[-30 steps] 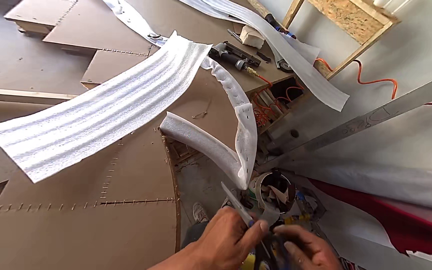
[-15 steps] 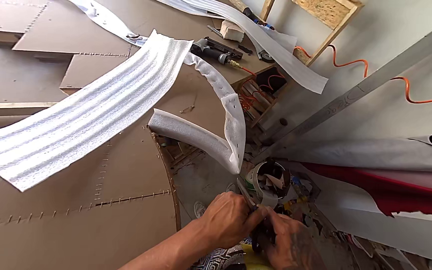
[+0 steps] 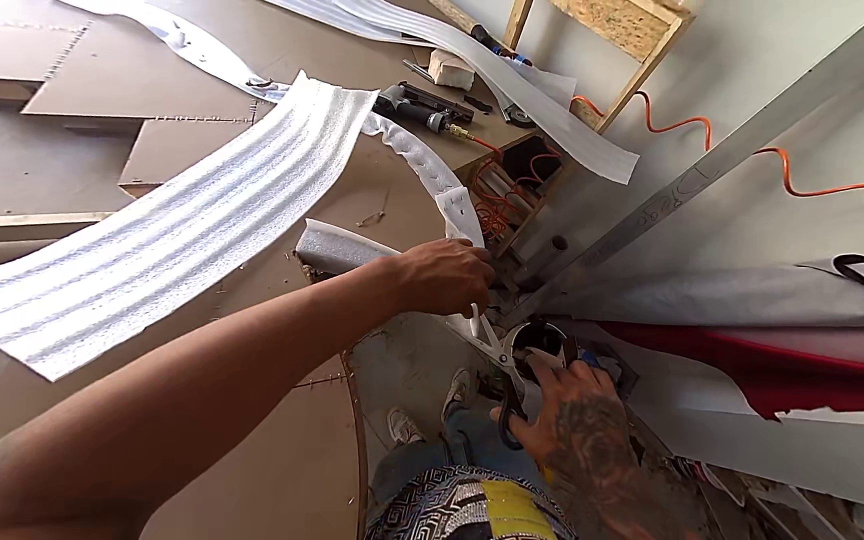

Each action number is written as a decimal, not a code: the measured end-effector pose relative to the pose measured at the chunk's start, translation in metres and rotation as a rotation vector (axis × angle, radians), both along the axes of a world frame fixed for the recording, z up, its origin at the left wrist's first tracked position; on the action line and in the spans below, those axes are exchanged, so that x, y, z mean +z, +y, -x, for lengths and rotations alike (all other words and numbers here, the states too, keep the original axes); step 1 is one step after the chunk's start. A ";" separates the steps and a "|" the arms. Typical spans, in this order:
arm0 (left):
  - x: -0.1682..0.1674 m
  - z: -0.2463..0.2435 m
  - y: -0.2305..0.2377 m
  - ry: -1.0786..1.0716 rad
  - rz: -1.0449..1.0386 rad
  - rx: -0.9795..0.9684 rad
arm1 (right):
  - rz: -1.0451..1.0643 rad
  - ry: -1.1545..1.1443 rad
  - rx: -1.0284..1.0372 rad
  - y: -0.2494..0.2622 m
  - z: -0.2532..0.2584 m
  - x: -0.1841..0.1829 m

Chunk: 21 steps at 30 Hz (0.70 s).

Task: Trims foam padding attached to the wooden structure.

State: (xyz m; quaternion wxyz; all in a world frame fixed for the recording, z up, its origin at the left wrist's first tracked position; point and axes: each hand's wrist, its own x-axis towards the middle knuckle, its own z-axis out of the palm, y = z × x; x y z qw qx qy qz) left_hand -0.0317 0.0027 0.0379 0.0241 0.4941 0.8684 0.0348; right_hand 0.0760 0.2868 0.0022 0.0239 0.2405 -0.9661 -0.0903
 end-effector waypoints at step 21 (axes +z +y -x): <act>0.038 0.046 0.006 -0.356 0.014 0.232 | -0.018 0.154 0.075 -0.016 0.015 0.009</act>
